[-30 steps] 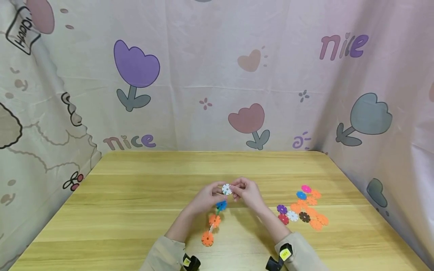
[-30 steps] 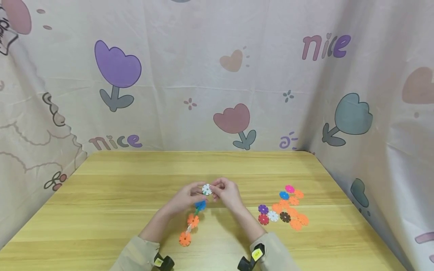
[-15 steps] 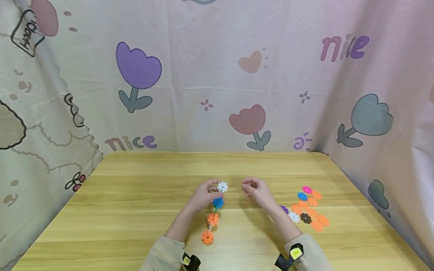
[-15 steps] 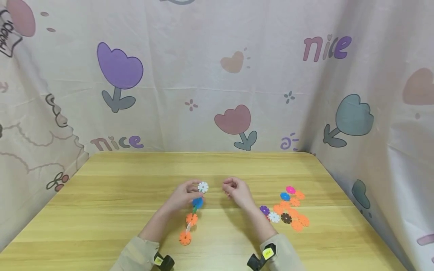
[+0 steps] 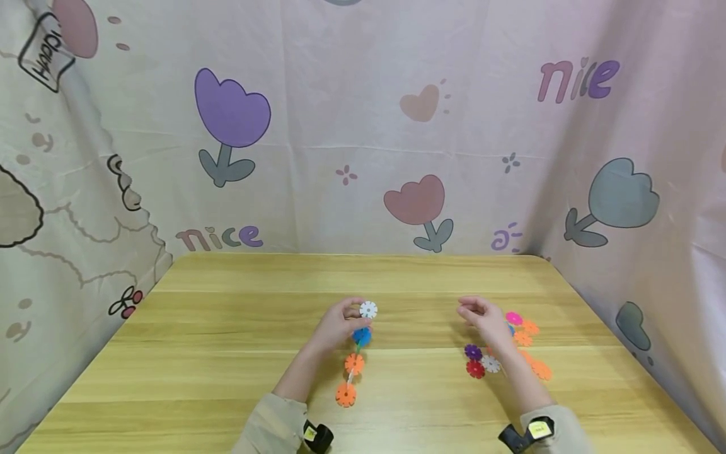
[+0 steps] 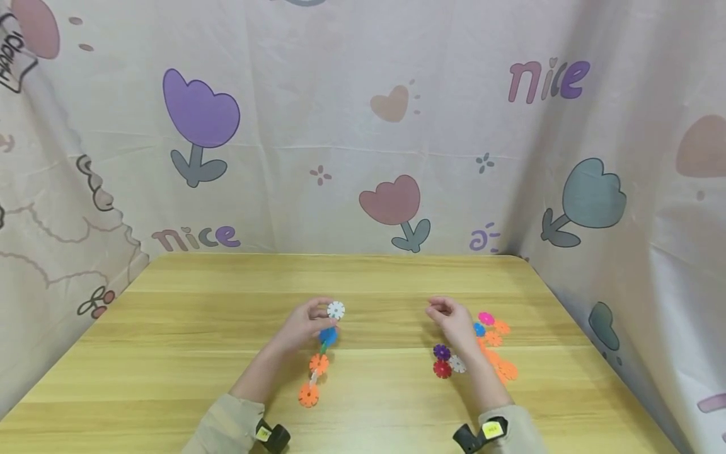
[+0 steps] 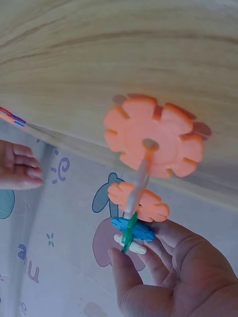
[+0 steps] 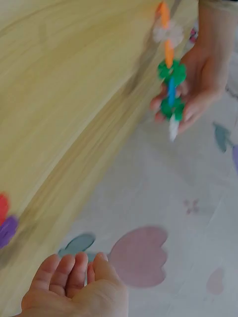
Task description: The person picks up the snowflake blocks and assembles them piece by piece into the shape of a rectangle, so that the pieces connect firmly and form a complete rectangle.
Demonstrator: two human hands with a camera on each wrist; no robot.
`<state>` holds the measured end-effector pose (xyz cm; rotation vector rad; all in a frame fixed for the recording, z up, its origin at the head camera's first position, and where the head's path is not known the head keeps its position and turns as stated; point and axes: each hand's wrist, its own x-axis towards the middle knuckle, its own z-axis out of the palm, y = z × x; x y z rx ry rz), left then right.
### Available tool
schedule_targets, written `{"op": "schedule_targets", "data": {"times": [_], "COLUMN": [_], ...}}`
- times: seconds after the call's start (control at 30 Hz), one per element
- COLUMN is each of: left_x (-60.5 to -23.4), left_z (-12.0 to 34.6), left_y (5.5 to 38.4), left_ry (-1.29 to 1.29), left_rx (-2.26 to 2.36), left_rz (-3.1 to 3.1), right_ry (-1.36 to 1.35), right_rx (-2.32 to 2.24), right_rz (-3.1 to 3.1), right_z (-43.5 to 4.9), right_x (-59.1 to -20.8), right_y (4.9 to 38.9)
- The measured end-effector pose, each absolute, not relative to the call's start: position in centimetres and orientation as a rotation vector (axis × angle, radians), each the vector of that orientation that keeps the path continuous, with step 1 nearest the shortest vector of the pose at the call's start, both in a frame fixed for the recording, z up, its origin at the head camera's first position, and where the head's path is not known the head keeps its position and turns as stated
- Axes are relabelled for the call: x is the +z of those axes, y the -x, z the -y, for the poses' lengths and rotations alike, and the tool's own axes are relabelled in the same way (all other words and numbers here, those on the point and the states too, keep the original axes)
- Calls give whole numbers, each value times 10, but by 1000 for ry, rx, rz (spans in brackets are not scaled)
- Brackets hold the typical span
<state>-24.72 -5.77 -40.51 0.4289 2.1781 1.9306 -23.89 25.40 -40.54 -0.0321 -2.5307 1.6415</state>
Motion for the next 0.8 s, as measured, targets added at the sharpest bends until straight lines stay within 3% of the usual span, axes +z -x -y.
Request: {"op": "schedule_targets", "data": {"times": [0.23, 0.47, 0.8], "left_x": [-392, -405, -404], "left_z": [58, 58, 59], "left_y": [241, 249, 249], "left_ry": [-426, -427, -414], "left_rx": [1941, 1926, 1928], "left_rz": [-2144, -2179, -2197], "right_ry": [144, 273, 291], "right_rx": [1504, 1424, 1241], "right_rz": [2563, 2559, 2731], "right_z": [-298, -340, -365], "right_x": [-407, -412, -419], "right_y": [234, 239, 243]}}
